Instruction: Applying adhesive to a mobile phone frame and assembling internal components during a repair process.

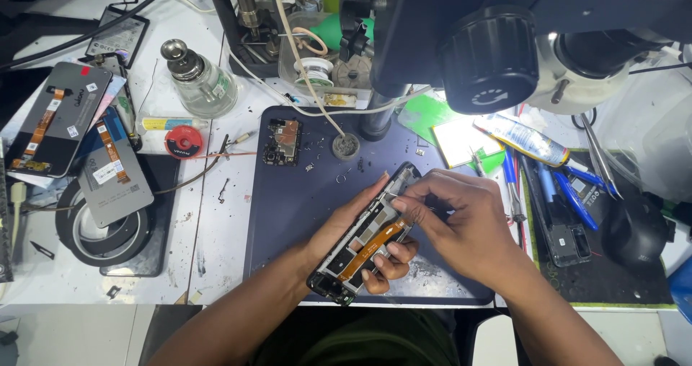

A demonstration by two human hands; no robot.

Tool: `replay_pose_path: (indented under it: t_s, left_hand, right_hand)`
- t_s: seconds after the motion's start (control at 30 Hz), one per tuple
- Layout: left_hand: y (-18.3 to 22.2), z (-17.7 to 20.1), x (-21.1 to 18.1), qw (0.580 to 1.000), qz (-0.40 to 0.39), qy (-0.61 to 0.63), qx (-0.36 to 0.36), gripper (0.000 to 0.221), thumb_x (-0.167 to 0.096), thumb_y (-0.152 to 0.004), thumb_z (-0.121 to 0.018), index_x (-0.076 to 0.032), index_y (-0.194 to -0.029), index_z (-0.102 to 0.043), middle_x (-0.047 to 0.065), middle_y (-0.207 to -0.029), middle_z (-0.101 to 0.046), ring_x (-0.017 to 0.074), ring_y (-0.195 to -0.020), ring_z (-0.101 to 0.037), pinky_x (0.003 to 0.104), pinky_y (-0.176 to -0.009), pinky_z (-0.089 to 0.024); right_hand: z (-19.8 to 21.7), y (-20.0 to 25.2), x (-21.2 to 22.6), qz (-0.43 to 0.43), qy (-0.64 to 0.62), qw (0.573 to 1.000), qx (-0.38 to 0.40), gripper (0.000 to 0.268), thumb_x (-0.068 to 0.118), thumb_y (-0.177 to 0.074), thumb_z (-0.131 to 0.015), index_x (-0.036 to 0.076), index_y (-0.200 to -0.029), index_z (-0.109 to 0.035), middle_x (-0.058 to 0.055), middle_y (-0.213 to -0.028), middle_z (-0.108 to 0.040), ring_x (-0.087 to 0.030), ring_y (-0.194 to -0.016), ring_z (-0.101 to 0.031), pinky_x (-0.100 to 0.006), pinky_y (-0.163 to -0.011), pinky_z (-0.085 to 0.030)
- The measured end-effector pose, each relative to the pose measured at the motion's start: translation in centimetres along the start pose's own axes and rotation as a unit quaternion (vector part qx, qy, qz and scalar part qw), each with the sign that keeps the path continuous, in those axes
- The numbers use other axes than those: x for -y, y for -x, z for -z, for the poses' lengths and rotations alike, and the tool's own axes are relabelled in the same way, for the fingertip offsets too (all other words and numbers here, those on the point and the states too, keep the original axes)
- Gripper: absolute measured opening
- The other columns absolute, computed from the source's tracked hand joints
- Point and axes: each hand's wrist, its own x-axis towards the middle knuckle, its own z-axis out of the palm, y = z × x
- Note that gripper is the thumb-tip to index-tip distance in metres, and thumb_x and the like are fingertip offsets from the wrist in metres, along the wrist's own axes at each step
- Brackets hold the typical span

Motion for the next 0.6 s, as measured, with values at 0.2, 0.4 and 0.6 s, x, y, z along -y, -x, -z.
replay_pose_path:
  t_s: [0.2,0.4,0.6]
  left_hand:
    - [-0.4,0.8,0.3,0.996,-0.048,-0.029,-0.066,0.068,-0.086,-0.085,-0.051,-0.019,-0.084,-0.051,-0.009,-0.076,-0.047,0.0030,-0.061,-0.043,0.018,-0.050,-0.039]
    - [-1.1,-2.7,1.4,0.754,-0.473,-0.388,-0.238,0.081,-0.074,-0.089,-0.046,-0.018,-0.148,-0.043,-0.003,-0.084,-0.036,0.0058,-0.062,-0.032,0.021,-0.046,-0.030]
    - [-1.0,-3.3,2.2,0.607,-0.531,-0.495,-0.323,0.088,-0.076,-0.092,-0.038,-0.012,-0.152,-0.036,0.003,-0.090,-0.049,0.0125,-0.074,-0.050,0.030,-0.063,-0.046]
  right_hand:
    - [-0.4,0.2,0.5,0.020,-0.017,0.999,-0.034,0.010,0.013,-0.090,-0.076,0.007,-0.083,-0.073,-0.002,-0.076,-0.074,-0.011,-0.064,-0.067,-0.024,-0.064,-0.052]
    - [-0.4,1.6,2.9,-0.093,-0.109,0.990,-0.009,0.013,0.013,-0.088,-0.075,0.007,-0.097,-0.083,-0.001,-0.067,-0.071,-0.008,-0.056,-0.059,-0.023,-0.055,-0.045]
    - [-1.5,2.1,3.7,-0.023,-0.120,0.991,-0.056,0.014,0.008,-0.091,-0.072,0.005,-0.102,-0.079,-0.007,-0.084,-0.080,-0.014,-0.070,-0.072,-0.024,-0.065,-0.055]
